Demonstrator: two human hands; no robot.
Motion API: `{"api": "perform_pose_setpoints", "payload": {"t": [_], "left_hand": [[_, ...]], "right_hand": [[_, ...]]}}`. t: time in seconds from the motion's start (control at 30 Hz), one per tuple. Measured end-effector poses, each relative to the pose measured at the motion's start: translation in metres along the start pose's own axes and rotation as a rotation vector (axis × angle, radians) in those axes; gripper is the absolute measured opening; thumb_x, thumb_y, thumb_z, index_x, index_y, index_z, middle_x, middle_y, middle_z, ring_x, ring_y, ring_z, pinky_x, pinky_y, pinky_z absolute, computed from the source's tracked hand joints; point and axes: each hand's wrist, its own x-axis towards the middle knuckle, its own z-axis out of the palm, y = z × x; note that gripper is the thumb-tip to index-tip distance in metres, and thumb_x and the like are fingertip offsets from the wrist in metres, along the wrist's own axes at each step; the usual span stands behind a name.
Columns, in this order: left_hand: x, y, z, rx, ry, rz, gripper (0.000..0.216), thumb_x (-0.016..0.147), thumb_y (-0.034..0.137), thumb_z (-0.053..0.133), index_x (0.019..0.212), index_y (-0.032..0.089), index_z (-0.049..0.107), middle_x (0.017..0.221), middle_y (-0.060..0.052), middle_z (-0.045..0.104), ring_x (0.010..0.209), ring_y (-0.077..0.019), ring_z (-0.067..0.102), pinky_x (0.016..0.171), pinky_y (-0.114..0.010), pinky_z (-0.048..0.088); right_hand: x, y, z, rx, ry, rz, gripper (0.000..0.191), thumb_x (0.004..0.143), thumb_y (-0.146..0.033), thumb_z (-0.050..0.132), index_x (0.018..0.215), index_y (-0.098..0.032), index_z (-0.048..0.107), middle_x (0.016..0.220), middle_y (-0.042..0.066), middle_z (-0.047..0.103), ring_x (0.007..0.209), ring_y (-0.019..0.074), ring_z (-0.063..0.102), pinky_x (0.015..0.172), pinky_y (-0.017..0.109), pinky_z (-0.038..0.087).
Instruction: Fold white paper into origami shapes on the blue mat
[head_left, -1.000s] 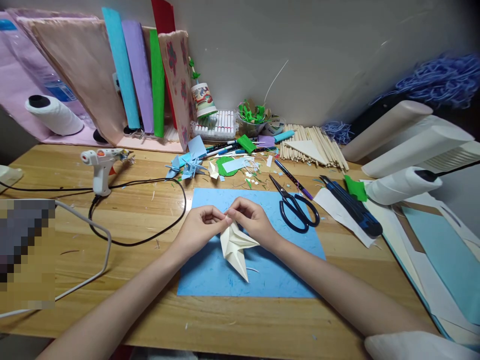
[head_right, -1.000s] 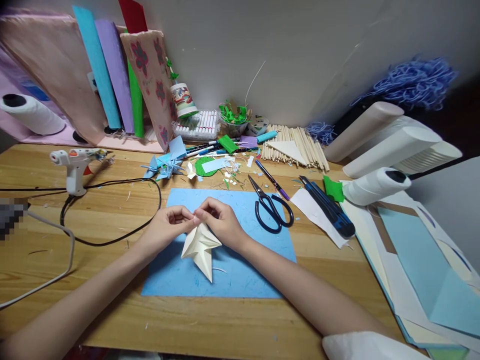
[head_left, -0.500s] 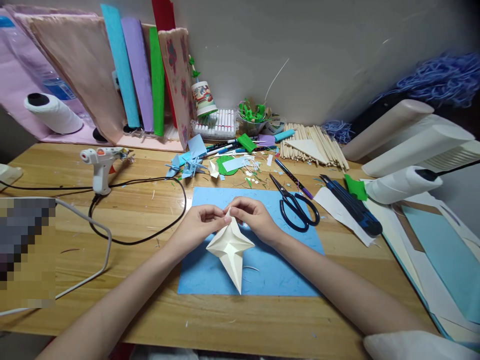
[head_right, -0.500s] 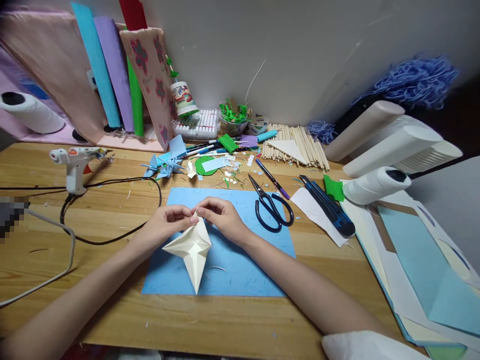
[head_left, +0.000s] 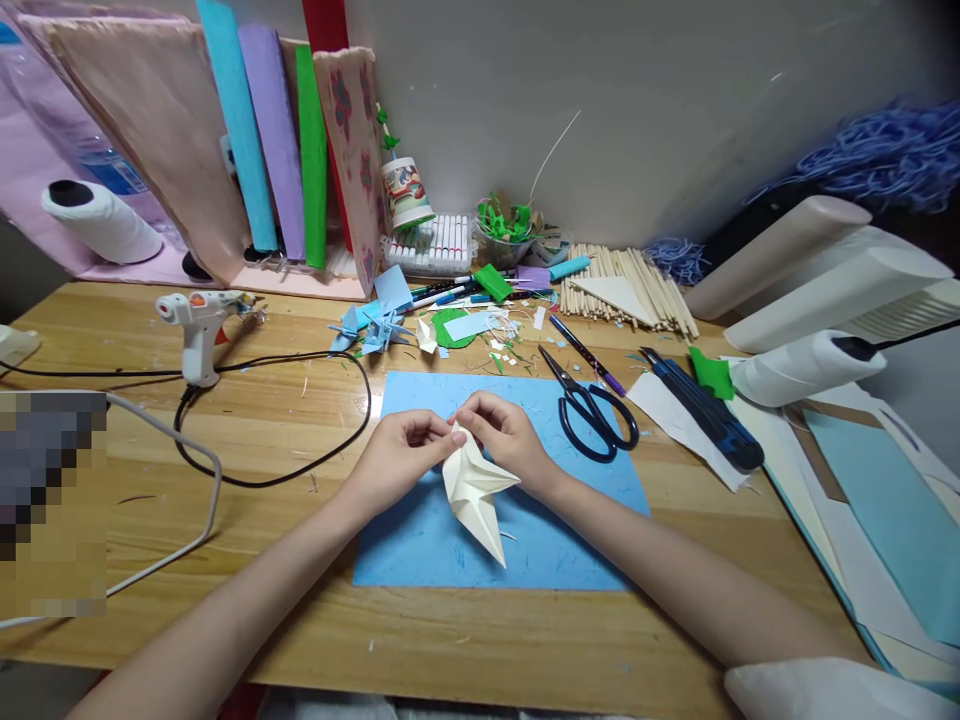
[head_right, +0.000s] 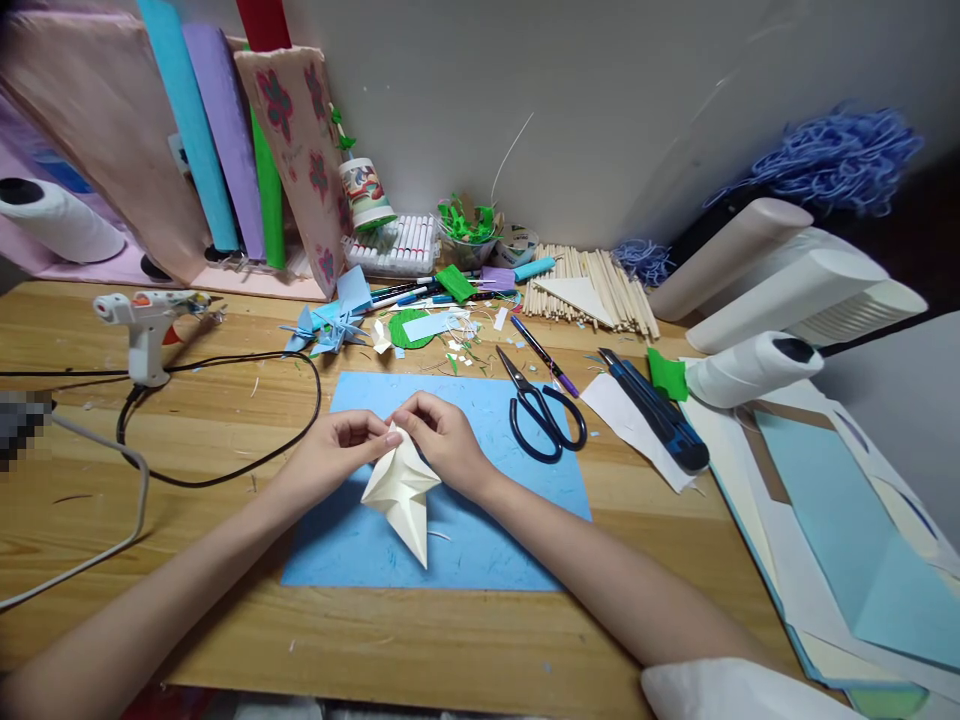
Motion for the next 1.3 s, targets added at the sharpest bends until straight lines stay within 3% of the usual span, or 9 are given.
{"api": "perform_pose_setpoints", "payload": {"t": [0.23,0.47,0.6,0.7,0.77,1.03,1.3], "left_hand": [[-0.0004,-0.0002,-0.0016,0.065,0.038,0.047,0.025,0.070,0.033,0.063,0.060,0.012,0.056,0.057,0.001,0.056,0.053,-0.0089,0.049,0.051,-0.019,0.037],[-0.0012,0.0000,0.0004,0.092,0.055,0.106,0.021,0.070,0.032,0.063,0.065,0.012,0.059,0.063,0.000,0.058,0.059,-0.0102,0.050,0.055,-0.019,0.038],[-0.0001,0.0011,-0.0008,0.016,-0.121,0.030,0.023,0.075,0.035,0.058,0.067,0.013,0.062,0.064,0.001,0.059,0.064,-0.0116,0.051,0.064,-0.021,0.039],[0.0001,0.0002,-0.0022,0.004,-0.254,-0.009,0.033,0.079,0.038,0.051,0.059,0.013,0.058,0.055,0.004,0.051,0.057,-0.0093,0.044,0.059,-0.019,0.036],[0.0000,-0.0008,-0.0025,0.017,-0.280,-0.007,0.036,0.080,0.039,0.049,0.056,0.013,0.056,0.053,0.004,0.047,0.055,-0.0086,0.040,0.057,-0.019,0.033],[-0.0010,-0.0003,0.0000,0.184,-0.241,0.033,0.040,0.080,0.044,0.045,0.060,0.012,0.060,0.056,0.002,0.049,0.056,-0.0109,0.042,0.055,-0.021,0.033],[-0.0020,-0.0004,-0.0062,0.163,-0.209,-0.003,0.038,0.076,0.046,0.050,0.059,0.014,0.061,0.055,0.001,0.051,0.058,-0.0131,0.046,0.055,-0.022,0.037]], "right_hand": [[0.0007,0.0007,0.0012,0.068,-0.081,-0.011,0.015,0.079,-0.030,0.057,0.076,-0.016,0.058,0.067,-0.001,0.054,0.057,0.0089,0.047,0.053,0.021,0.037],[0.0009,0.0009,0.0003,0.054,-0.005,-0.072,0.014,0.078,-0.028,0.059,0.070,-0.016,0.057,0.065,-0.002,0.053,0.057,0.0087,0.046,0.053,0.022,0.036],[0.0018,0.0010,-0.0017,0.080,0.064,-0.076,0.016,0.077,-0.031,0.059,0.070,-0.017,0.056,0.062,-0.003,0.050,0.052,0.0081,0.043,0.049,0.022,0.033],[0.0019,0.0000,-0.0022,0.075,0.082,-0.101,0.017,0.077,-0.031,0.060,0.070,-0.017,0.057,0.063,-0.002,0.051,0.054,0.0086,0.044,0.050,0.022,0.034],[0.0015,-0.0006,-0.0022,0.059,0.082,-0.119,0.016,0.077,-0.031,0.060,0.070,-0.016,0.057,0.064,-0.002,0.052,0.056,0.0090,0.045,0.051,0.022,0.034],[-0.0016,-0.0023,-0.0013,-0.023,0.081,-0.146,0.015,0.078,-0.029,0.058,0.070,-0.017,0.057,0.066,-0.001,0.052,0.060,0.0103,0.046,0.055,0.023,0.036],[0.0005,-0.0019,-0.0005,-0.013,-0.037,-0.104,0.016,0.074,-0.032,0.063,0.071,-0.017,0.058,0.071,0.001,0.055,0.065,0.0121,0.050,0.058,0.024,0.038]]}}
